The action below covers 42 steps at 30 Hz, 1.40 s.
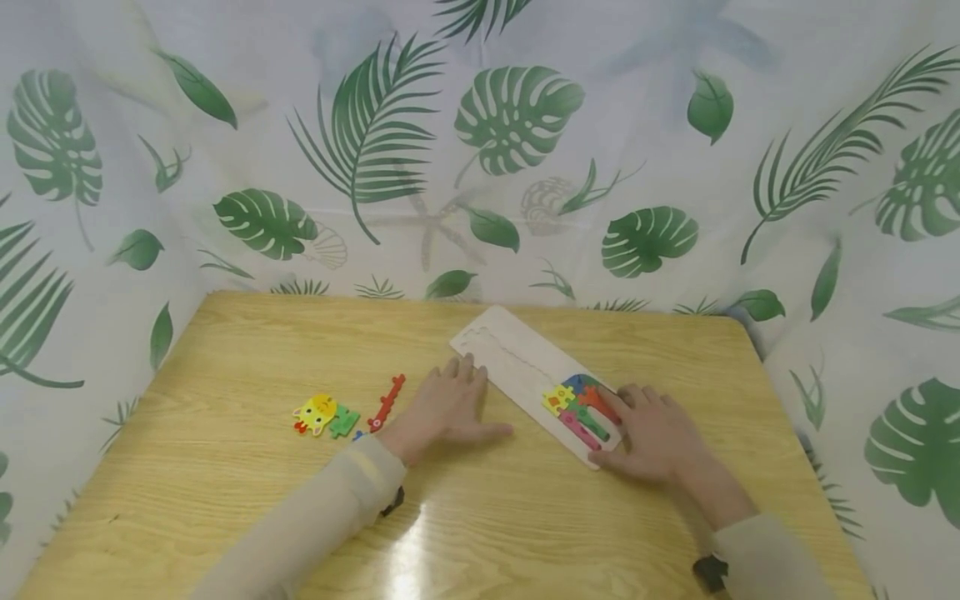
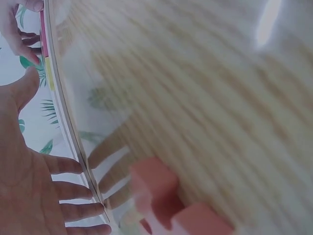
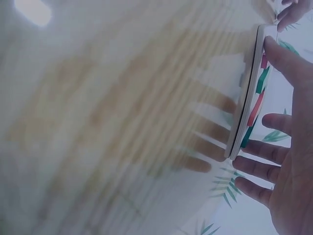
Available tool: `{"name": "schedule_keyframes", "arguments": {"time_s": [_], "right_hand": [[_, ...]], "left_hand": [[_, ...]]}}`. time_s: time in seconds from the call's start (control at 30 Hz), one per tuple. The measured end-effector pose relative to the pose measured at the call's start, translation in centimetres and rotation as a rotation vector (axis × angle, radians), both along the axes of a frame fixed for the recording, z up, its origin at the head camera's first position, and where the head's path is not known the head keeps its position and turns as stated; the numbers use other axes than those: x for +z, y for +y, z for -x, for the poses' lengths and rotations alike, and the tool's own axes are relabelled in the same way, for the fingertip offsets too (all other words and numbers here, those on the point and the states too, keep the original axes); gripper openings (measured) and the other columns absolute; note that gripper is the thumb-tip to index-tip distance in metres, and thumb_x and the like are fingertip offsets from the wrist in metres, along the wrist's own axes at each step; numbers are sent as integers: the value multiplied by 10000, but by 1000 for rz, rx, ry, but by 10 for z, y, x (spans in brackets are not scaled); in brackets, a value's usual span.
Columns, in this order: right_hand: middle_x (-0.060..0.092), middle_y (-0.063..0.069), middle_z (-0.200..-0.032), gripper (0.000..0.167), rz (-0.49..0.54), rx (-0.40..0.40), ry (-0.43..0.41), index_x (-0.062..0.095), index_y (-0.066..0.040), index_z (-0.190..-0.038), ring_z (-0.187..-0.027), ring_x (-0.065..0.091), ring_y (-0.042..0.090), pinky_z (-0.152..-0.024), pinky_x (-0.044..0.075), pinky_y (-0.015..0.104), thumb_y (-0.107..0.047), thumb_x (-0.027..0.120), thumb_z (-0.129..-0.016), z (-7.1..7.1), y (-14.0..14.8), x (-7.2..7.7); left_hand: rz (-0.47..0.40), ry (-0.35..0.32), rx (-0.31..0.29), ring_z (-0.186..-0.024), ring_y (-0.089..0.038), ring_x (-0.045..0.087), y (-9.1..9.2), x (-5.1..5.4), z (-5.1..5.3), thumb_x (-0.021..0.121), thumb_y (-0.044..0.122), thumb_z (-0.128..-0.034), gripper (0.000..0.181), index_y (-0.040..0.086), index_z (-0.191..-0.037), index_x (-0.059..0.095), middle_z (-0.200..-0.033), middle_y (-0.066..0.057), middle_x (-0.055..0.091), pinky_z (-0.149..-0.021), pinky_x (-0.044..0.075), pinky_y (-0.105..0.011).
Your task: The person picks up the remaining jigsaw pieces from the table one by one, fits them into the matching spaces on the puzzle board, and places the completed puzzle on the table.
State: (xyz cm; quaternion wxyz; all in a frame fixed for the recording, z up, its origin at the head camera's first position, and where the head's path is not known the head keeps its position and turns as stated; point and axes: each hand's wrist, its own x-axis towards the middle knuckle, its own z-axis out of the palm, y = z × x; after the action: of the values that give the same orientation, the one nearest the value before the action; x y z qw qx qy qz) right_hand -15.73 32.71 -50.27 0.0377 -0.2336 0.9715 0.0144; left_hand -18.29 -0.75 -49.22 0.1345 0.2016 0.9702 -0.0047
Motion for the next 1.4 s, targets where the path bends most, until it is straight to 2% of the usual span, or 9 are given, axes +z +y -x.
{"name": "schedule_keyframes", "arguments": {"time_s": [0.4,0.77,1.13,1.4], "right_hand": [[624,203,-1332,1072,-16,10,3,487,-111,-1578,-1199,625,396,-1007,520,632,-869,605,-830,-10,-8,0],[621,149,-1260,1033,-10,11,3,519,-124,-1558,-1113,626,321,-937,551,589,-847,633,-830,-24,-18,5],[625,129,-1236,998,-5,22,13,511,-127,-1568,-1059,620,278,-865,567,534,-818,630,-858,-33,-28,1],[625,116,-1208,979,-6,29,14,507,-128,-1571,-1017,614,255,-846,563,519,-796,643,-867,-39,-33,1]], "left_hand": [[3,17,22,-1582,-353,367,5,-1,9,406,934,-865,1155,78,-1639,359,-1722,-201,317,-1211,434,-496],[16,47,23,-1577,-356,379,9,-3,12,423,896,-895,1111,49,-1613,396,-1705,-212,346,-1219,436,-502],[12,36,23,-1581,-362,370,9,-3,15,430,878,-909,1102,39,-1621,374,-1708,-217,338,-1226,434,-502],[33,55,11,-1572,-361,388,8,-4,16,434,876,-911,1103,31,-1618,376,-1704,-222,344,-1215,451,-490]]}}
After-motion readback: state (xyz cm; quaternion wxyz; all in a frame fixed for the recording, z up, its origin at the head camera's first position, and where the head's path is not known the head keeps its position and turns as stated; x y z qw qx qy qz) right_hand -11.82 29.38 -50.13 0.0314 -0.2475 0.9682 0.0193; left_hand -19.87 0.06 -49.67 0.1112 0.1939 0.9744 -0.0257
